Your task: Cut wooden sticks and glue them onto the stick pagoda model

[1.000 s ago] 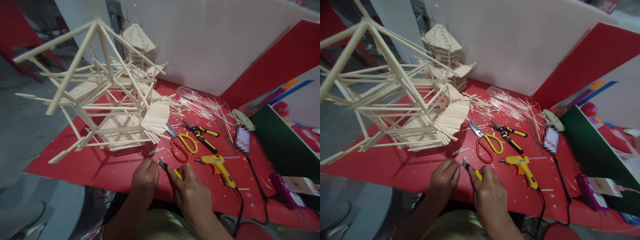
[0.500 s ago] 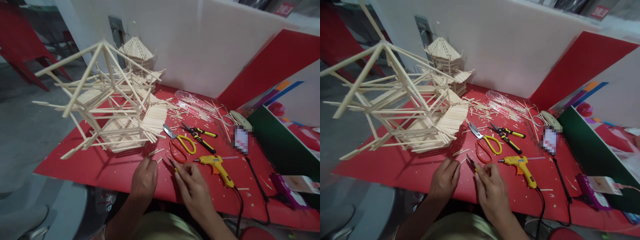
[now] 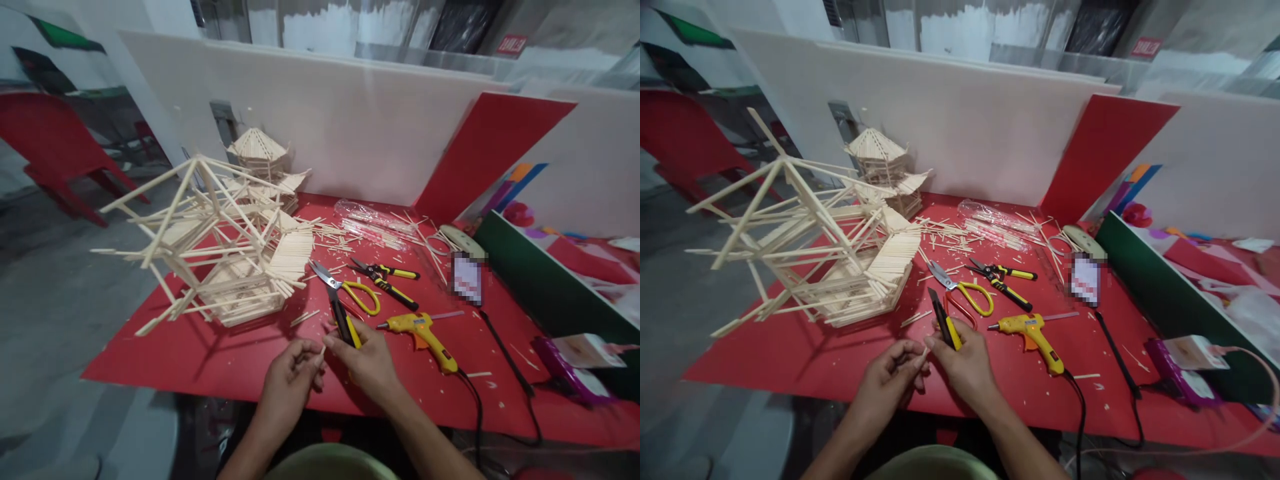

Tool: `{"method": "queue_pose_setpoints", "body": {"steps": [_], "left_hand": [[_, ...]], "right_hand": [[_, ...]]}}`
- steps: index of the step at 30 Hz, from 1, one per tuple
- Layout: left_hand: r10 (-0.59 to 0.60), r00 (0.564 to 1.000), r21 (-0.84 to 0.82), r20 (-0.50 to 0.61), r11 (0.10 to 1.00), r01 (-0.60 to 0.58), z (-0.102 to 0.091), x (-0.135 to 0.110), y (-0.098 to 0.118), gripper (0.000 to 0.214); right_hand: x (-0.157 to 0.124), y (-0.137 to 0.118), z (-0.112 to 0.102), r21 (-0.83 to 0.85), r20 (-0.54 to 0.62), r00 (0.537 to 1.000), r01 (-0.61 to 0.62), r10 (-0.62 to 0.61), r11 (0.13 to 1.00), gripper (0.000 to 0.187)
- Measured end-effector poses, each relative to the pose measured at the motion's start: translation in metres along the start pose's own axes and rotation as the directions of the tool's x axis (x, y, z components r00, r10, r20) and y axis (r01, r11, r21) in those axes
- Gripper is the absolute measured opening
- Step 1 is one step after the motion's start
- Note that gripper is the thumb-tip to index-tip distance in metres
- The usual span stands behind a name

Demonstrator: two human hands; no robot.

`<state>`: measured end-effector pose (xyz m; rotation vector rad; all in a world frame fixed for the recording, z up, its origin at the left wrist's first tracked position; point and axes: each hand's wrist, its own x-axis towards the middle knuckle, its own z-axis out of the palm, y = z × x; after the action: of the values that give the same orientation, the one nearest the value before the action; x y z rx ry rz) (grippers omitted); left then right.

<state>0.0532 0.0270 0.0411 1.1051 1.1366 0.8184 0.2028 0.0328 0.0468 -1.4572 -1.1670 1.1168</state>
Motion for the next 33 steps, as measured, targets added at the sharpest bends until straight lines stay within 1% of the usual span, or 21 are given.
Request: {"method": "queue_pose_setpoints", "body": {"steps": [2,3,4,5,6,7,8,9,10,11,12,13,15,18,22,24,28,33], "left_hand": [[-0.085,0.994,-0.068,0.062,0.994,0.089,0.004,-0.001,0.001,0.031],[-0.103,0.992,-0.076,0.07,0.991,0.108,0.006,-0.001,0.002,0.033],[-0.107,0.993,-0.087,0.06,0.99,0.111,0.007,-0.001,0.004,0.035],[-0.105,0.994,-0.106,0.035,0.988,0.109,0.007,-0.002,0.005,0.036],[-0.105,0.994,-0.132,0.007,0.986,0.105,0.008,-0.002,0.007,0.037],[-0.107,0.994,-0.163,-0.017,0.981,0.103,0.008,-0.002,0.01,0.038],[-0.11,0.993,-0.193,-0.032,0.976,0.102,0.008,-0.003,0.011,0.039],[-0.113,0.993,-0.218,-0.035,0.971,0.103,0.008,-0.003,0.013,0.04],[-0.112,0.993,-0.235,-0.03,0.967,0.102,0.008,-0.003,0.014,0.04],[-0.105,0.994,-0.244,-0.02,0.965,0.097,0.008,-0.004,0.015,0.038],[-0.095,0.995,-0.246,-0.012,0.965,0.089,0.008,-0.004,0.016,0.036],[-0.086,0.996,-0.242,-0.004,0.967,0.083,0.008,-0.004,0.016,0.033],[-0.073,0.997,-0.223,0.007,0.972,0.073,0.008,-0.005,0.018,0.03],[-0.067,0.998,-0.211,0.013,0.975,0.068,0.008,-0.007,0.021,0.029],[-0.066,0.998,-0.22,0.022,0.973,0.069,0.006,-0.011,0.024,0.028],[-0.077,0.996,-0.233,0.034,0.969,0.082,0.005,-0.013,0.024,0.029],[-0.108,0.992,-0.264,0.064,0.957,0.121,0.005,-0.021,0.025,0.033],[-0.109,0.992,-0.289,0.055,0.95,0.121,0.004,-0.031,0.027,0.036]], "right_hand": [[-0.002,-0.005,-0.004,-0.004,0.038,0.999,0.013,-0.013,1.0,0.032],[-0.004,-0.006,-0.007,-0.039,0.047,0.998,0.046,-0.045,0.998,0.03],[-0.007,-0.008,-0.011,-0.107,0.047,0.993,0.112,-0.108,0.988,0.027],[-0.01,-0.008,-0.016,-0.211,0.045,0.979,0.205,-0.2,0.956,0.024],[-0.014,-0.007,-0.021,-0.342,0.053,0.95,0.308,-0.309,0.888,0.022],[-0.018,-0.006,-0.026,-0.482,0.077,0.905,0.4,-0.417,0.78,0.022],[-0.022,-0.004,-0.031,-0.603,0.115,0.856,0.464,-0.505,0.649,0.024],[-0.026,-0.002,-0.035,-0.689,0.16,0.813,0.497,-0.559,0.527,0.027],[-0.029,0.001,-0.038,-0.75,0.203,0.781,0.512,-0.591,0.419,0.029],[-0.031,0.003,-0.04,-0.79,0.24,0.758,0.516,-0.606,0.331,0.03],[-0.032,0.005,-0.042,-0.815,0.272,0.742,0.516,-0.613,0.263,0.031],[-0.033,0.007,-0.042,-0.831,0.3,0.732,0.515,-0.612,0.209,0.031],[-0.032,0.01,-0.042,-0.853,0.341,0.725,0.506,-0.598,0.128,0.031],[-0.029,0.012,-0.04,-0.868,0.368,0.723,0.493,-0.584,0.064,0.03],[-0.03,0.012,-0.038,-0.875,0.368,0.733,0.481,-0.572,0.054,0.031],[-0.032,0.01,-0.038,-0.888,0.361,0.731,0.46,-0.578,0.027,0.032],[-0.035,0.003,-0.04,-0.901,0.366,0.699,0.433,-0.614,-0.045,0.03],[-0.037,-0.005,-0.037,-0.894,0.381,0.661,0.442,-0.647,-0.075,0.03]]}}
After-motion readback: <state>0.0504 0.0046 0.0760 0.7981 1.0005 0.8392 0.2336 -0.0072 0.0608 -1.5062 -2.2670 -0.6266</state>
